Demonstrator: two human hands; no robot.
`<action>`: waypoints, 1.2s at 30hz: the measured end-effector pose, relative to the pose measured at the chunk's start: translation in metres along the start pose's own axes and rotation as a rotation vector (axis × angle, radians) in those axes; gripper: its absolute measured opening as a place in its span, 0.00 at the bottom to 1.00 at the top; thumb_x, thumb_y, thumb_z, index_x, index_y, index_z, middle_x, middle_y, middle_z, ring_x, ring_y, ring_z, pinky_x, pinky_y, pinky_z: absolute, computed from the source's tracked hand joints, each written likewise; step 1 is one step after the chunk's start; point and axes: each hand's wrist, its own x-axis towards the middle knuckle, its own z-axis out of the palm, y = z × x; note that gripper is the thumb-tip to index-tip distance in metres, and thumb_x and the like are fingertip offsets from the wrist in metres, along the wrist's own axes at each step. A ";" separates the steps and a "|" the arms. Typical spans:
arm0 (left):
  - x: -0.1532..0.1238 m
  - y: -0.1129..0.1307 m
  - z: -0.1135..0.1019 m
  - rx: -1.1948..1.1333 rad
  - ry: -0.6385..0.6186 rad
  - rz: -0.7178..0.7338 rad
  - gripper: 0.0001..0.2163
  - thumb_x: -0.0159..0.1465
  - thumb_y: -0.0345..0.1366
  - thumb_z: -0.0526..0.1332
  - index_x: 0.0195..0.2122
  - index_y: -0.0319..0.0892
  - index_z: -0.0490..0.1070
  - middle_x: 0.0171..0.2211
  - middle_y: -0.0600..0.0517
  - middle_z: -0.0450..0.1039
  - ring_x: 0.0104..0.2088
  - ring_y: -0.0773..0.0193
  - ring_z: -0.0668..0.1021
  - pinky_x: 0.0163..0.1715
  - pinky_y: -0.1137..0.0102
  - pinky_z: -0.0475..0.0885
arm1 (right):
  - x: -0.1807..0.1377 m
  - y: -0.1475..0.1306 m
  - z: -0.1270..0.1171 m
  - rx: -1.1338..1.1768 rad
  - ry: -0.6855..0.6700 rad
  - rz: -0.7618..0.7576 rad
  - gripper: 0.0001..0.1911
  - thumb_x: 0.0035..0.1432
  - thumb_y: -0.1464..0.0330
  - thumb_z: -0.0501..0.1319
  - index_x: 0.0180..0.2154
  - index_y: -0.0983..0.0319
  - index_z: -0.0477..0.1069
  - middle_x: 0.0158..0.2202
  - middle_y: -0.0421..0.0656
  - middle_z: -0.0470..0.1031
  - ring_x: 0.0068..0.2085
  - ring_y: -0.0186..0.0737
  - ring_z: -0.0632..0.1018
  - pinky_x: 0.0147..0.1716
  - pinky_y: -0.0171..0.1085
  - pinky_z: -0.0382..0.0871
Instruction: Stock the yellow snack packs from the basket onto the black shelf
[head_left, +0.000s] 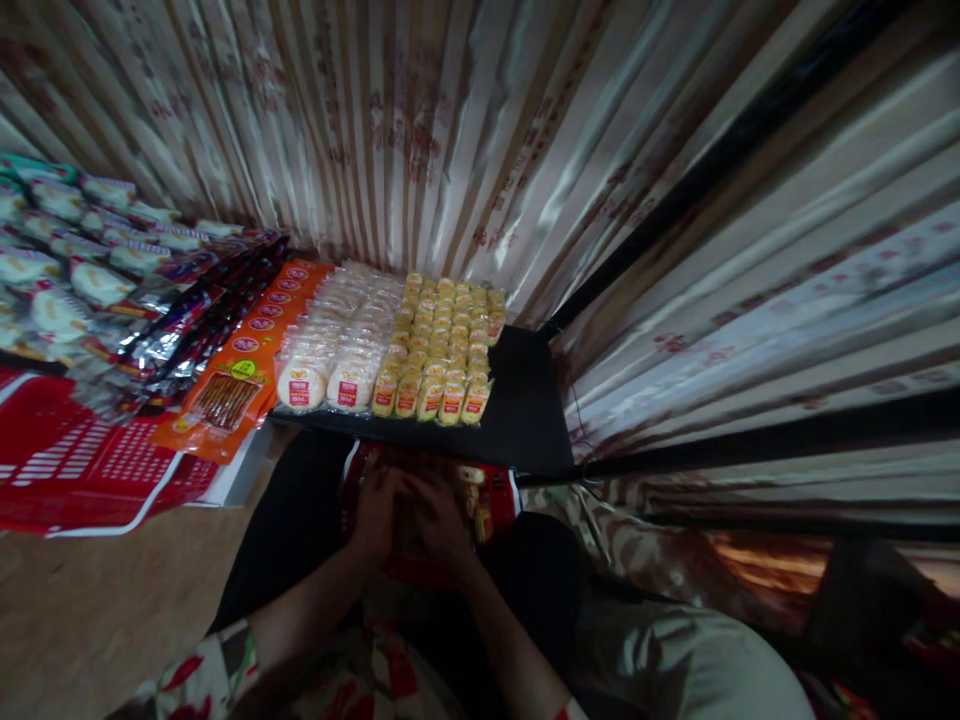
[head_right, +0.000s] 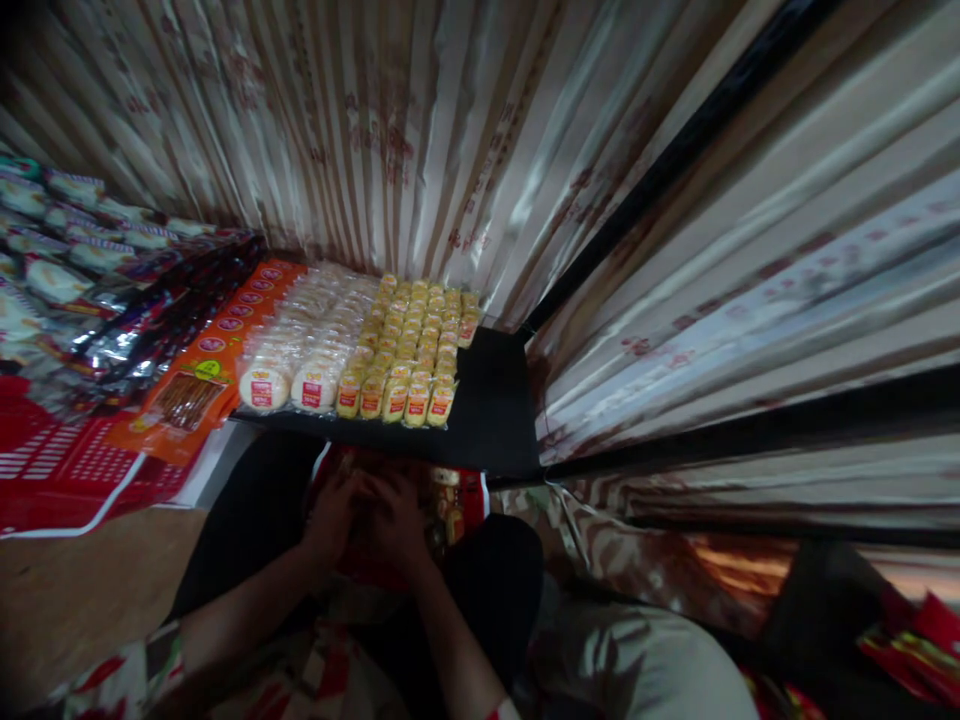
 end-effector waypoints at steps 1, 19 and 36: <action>-0.005 0.008 0.003 -0.033 -0.014 0.003 0.13 0.56 0.40 0.56 0.39 0.38 0.68 0.36 0.47 0.74 0.35 0.61 0.78 0.35 0.67 0.73 | -0.001 -0.006 -0.004 0.036 0.044 -0.024 0.22 0.50 0.74 0.56 0.48 0.57 0.72 0.53 0.47 0.69 0.56 0.44 0.67 0.57 0.45 0.59; -0.035 0.101 0.027 0.190 -0.303 0.254 0.21 0.55 0.37 0.59 0.52 0.40 0.65 0.39 0.49 0.76 0.38 0.60 0.77 0.35 0.71 0.72 | 0.010 -0.054 -0.067 0.234 0.334 0.050 0.13 0.51 0.63 0.62 0.40 0.59 0.72 0.39 0.44 0.77 0.41 0.41 0.77 0.42 0.40 0.72; 0.011 0.121 0.160 0.494 -0.303 0.667 0.15 0.58 0.30 0.55 0.47 0.41 0.68 0.49 0.45 0.68 0.49 0.58 0.71 0.47 0.63 0.71 | 0.112 -0.015 -0.150 0.460 0.633 0.093 0.22 0.42 0.61 0.65 0.40 0.63 0.70 0.33 0.43 0.76 0.34 0.38 0.76 0.36 0.37 0.71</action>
